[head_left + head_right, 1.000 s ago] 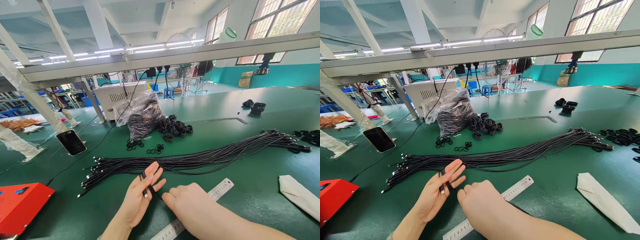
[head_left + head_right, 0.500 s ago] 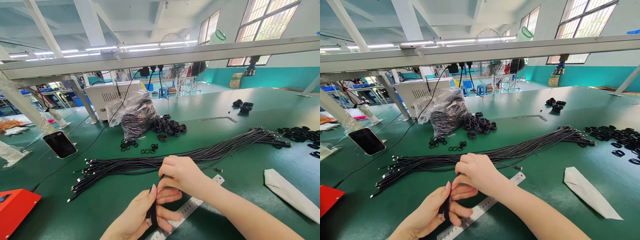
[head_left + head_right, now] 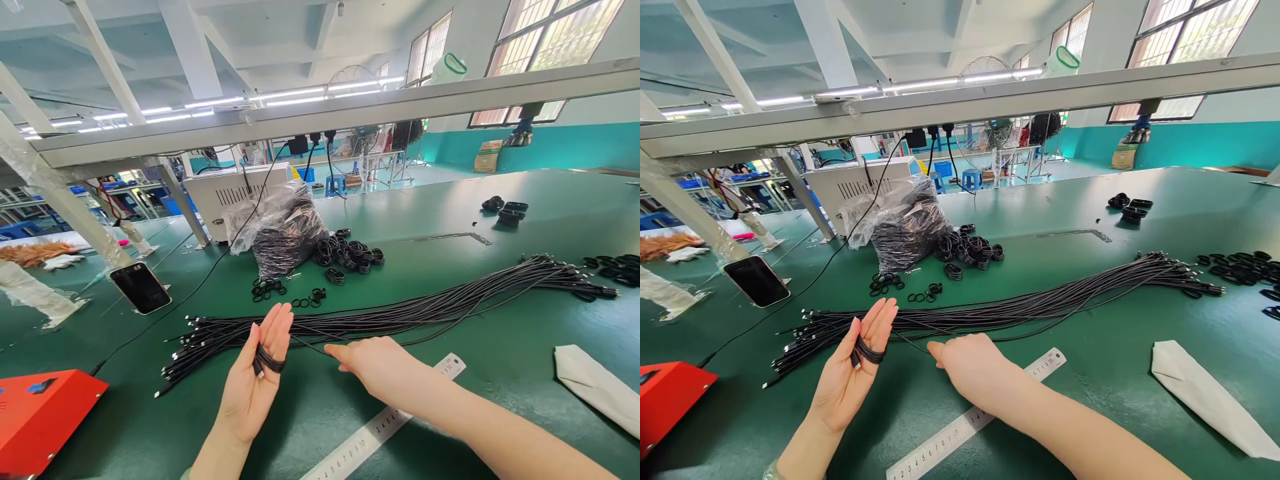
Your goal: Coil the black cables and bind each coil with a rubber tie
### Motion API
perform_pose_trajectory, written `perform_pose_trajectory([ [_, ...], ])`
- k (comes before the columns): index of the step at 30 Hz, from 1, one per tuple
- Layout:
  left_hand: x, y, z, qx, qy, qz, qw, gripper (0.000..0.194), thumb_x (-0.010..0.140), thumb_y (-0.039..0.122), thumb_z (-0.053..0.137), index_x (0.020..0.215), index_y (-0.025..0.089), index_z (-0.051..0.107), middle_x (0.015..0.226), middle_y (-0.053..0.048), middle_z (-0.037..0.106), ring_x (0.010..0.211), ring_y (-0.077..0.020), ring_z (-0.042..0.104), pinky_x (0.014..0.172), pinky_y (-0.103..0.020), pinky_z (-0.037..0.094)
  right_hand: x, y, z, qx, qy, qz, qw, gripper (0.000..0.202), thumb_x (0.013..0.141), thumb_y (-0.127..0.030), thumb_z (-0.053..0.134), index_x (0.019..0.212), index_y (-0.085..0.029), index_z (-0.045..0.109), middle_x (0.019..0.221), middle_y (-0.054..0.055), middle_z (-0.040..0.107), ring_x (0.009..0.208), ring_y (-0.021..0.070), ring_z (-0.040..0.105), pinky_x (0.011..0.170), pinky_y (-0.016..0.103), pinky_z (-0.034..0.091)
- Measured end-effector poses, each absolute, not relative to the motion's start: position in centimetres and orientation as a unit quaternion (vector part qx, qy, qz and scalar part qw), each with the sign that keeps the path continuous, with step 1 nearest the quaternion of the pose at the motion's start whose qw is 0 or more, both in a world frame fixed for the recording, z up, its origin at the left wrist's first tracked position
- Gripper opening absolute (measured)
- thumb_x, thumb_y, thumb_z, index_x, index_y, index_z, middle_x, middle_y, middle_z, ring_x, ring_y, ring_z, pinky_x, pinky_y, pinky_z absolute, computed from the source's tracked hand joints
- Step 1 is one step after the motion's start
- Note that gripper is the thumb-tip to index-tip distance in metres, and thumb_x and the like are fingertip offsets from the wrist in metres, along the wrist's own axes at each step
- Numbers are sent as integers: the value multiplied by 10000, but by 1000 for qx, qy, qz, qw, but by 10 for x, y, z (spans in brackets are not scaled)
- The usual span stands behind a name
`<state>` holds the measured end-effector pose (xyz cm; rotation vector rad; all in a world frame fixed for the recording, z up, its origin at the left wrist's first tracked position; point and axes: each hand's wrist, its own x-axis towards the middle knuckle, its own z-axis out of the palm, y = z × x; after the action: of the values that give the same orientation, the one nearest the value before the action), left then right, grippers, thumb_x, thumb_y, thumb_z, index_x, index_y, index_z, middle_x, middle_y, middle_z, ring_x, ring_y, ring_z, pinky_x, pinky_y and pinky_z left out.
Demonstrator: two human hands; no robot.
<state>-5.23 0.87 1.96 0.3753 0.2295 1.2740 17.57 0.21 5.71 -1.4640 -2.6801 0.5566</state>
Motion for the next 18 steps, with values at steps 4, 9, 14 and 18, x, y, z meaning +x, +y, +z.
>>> perform_pose_trajectory([
  [4,-48,15,14,196,171,616,743,484,1028,257,213,1484,115,290,1406,-190,531,1303,-244,489,1059,-351,456,165,-12,58,-447,-887,114,-9,387,776,-3,495,1113,-169,589,894,80,740,767,225,711,554,255,405],
  [9,-37,11,17,240,282,611,700,412,988,216,375,1368,119,500,1391,-156,561,1288,-259,513,1104,-374,410,156,-27,57,-395,-918,34,-26,214,765,-26,586,931,-161,571,736,28,686,610,197,673,443,277,310],
  [14,-22,2,12,347,373,573,643,379,914,289,553,1281,215,604,1393,-87,575,1336,-261,456,1128,-376,348,157,-33,56,-340,-940,-6,-5,72,836,-110,602,821,-169,563,702,15,652,568,173,625,442,280,266],
  [18,-15,-8,7,486,425,451,616,361,869,418,607,1182,254,677,1246,-71,681,1197,-259,574,1007,-344,435,163,-23,62,-327,-942,22,74,158,957,-223,483,840,-180,580,749,19,669,626,166,621,503,272,293],
])
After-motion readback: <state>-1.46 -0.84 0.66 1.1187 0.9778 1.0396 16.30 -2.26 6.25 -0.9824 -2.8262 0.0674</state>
